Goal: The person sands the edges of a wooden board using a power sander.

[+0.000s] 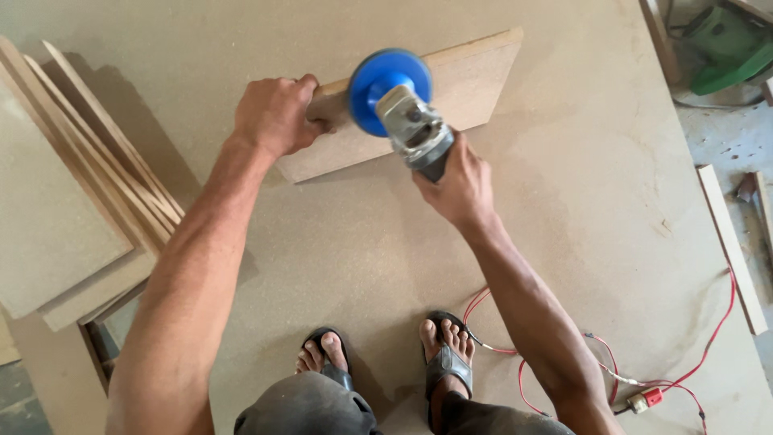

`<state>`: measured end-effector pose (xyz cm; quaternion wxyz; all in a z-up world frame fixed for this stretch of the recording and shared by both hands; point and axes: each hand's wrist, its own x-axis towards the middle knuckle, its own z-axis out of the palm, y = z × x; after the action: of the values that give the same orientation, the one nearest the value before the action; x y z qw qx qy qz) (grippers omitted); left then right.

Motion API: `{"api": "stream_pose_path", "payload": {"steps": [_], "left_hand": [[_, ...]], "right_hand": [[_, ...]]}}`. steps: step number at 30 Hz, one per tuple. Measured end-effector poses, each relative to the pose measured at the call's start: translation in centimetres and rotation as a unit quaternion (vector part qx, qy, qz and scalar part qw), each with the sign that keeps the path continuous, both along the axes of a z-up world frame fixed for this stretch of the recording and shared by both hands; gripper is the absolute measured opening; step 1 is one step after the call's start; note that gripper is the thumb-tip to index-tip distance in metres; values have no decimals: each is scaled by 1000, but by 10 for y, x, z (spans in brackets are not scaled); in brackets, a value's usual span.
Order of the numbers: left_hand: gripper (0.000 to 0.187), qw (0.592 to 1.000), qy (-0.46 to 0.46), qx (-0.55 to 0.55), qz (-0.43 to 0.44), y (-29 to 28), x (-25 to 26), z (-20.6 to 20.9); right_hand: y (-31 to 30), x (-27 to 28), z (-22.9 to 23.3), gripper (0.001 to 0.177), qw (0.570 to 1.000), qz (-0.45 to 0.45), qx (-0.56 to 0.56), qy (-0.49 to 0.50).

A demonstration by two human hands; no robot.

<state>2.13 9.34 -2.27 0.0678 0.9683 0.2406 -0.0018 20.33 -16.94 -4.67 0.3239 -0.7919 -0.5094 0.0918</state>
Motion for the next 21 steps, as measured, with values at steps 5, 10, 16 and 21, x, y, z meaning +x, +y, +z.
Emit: {"api": "stream_pose_path", "payload": {"steps": [5,10,16,21], "left_hand": [[65,1000,13,3,-13,4,0,0],[71,998,60,-16,-2,4,3,3],[76,995,95,-20,14,5,7,7],[73,996,88,-22,16,10,8,0]], "right_hand": [[0,4,9,78,1000,-11,-2,-10],[-20,57,12,66,992,-122,-5,25],[-36,98,29,59,969,-225,68,75],[-32,71,12,61,985,-150,90,8]]}}
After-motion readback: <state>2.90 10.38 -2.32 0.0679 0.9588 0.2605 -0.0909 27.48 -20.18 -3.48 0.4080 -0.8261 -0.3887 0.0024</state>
